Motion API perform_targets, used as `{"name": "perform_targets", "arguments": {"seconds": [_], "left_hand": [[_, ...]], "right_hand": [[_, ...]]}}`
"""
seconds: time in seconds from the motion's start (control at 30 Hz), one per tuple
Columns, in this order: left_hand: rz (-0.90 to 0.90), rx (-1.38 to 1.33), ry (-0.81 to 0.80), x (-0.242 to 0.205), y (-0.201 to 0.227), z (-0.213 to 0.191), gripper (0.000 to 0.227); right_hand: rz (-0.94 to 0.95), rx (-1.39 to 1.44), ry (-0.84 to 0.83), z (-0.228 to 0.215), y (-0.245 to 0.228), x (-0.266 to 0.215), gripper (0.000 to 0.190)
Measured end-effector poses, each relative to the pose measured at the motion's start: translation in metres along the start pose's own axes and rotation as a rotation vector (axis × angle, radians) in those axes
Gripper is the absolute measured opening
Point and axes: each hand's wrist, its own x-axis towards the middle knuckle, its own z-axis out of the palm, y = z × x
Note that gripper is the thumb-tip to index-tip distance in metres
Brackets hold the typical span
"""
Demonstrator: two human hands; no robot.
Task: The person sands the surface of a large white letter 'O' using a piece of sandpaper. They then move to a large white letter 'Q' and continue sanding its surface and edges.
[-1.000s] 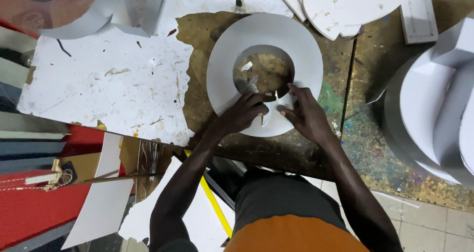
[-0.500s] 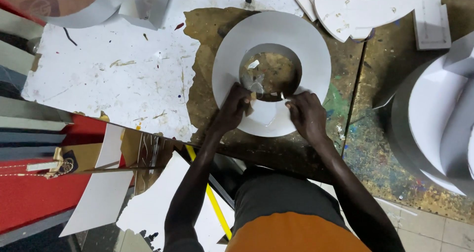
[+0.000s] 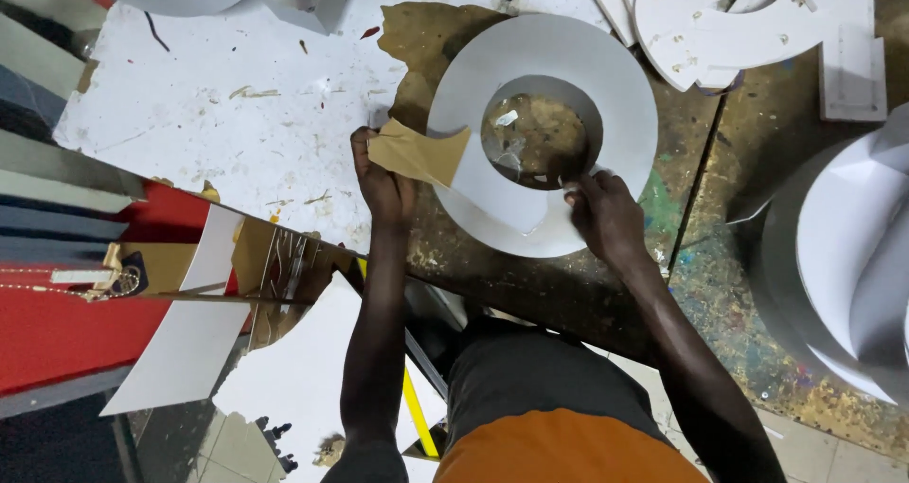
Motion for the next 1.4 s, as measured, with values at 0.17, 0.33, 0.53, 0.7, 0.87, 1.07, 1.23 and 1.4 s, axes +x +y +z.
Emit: {"name": "perform_targets", "arguments": {"seconds": [0.17,0.33,0.53,0.7,0.87,1.07,1.23,1.4], "left_hand": [[0.013,-0.039,0.094,0.034,0.005,-0.048,0.005],[-0.023,-0.152,0.219,0.068,0.048,-0.074,0.013],[0.423,0.381,0.015,0.083,0.178,-0.002,0.016],[0.125,-0.067,0.190,0.039,0.126,0.014,0.013],[-0.290,0.545,0.112,-0.063,0.041,0.061,0.037],[0.348,1.166,-0.434,-0.116,0.023,0.072,0.012],[0.217,0.977,-0.831,-0.093,0.049,0.047,0.038],[0.135,0.664,-0.451,-0.056,0.070,0.015,0.020]], "right_hand": [[0.018,-0.020,-0.031,0.009,0.006,0.002,0.028],[0.050,-0.075,-0.043,0.001,-0.008,-0.001,0.030],[0.043,-0.090,-0.042,-0.008,-0.017,-0.006,0.040],[-0.031,0.581,0.245,-0.011,-0.038,-0.002,0.016],[0.113,1.103,0.176,0.036,-0.100,0.016,0.019],[0.421,1.810,0.085,0.053,-0.174,0.007,0.031],[0.519,1.891,0.219,0.044,-0.196,0.020,0.033],[0.491,1.931,0.414,0.081,-0.123,0.049,0.037]]}}
